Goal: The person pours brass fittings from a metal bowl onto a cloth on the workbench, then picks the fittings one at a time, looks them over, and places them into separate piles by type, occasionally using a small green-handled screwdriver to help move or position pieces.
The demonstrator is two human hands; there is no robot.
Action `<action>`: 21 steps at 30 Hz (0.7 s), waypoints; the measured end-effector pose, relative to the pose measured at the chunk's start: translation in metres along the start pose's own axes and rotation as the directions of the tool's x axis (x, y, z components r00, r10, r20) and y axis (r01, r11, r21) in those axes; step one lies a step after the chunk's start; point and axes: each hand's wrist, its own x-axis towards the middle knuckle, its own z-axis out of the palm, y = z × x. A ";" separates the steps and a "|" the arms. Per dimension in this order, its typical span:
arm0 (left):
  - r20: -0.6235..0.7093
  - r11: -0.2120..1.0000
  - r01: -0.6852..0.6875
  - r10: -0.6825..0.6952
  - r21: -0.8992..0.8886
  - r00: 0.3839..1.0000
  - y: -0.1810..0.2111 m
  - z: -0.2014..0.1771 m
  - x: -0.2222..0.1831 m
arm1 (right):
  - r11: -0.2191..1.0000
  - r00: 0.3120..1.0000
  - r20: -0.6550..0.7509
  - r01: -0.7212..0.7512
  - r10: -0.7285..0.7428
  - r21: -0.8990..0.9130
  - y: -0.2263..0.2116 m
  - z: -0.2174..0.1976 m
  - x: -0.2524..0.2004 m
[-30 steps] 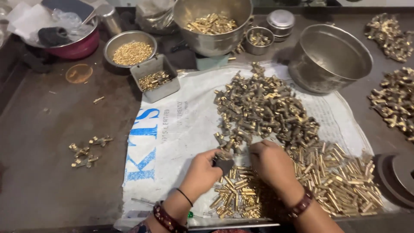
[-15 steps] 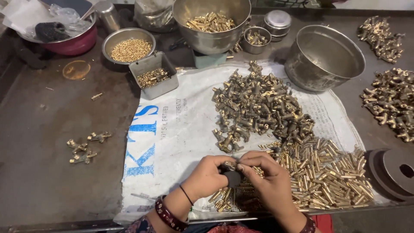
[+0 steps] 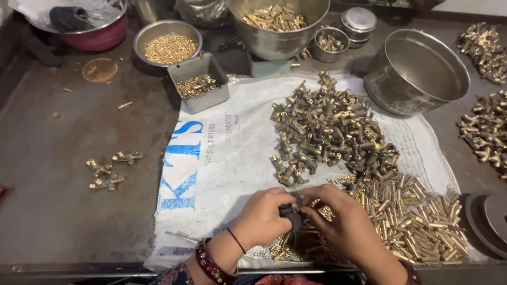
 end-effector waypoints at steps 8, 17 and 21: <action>0.040 0.995 -0.082 0.080 0.051 0.996 -0.011 0.008 0.000 | 0.922 0.952 -0.017 -0.291 0.305 0.254 0.021 0.009 -0.014; 0.047 0.986 -0.049 0.057 -0.160 0.997 -0.013 0.012 0.000 | 0.944 0.972 -0.158 -0.117 0.172 0.307 0.022 0.021 -0.026; 0.049 0.937 -0.019 0.039 -0.347 0.998 -0.011 0.012 0.002 | 0.994 0.979 -0.191 -0.052 0.069 0.097 0.021 0.003 -0.010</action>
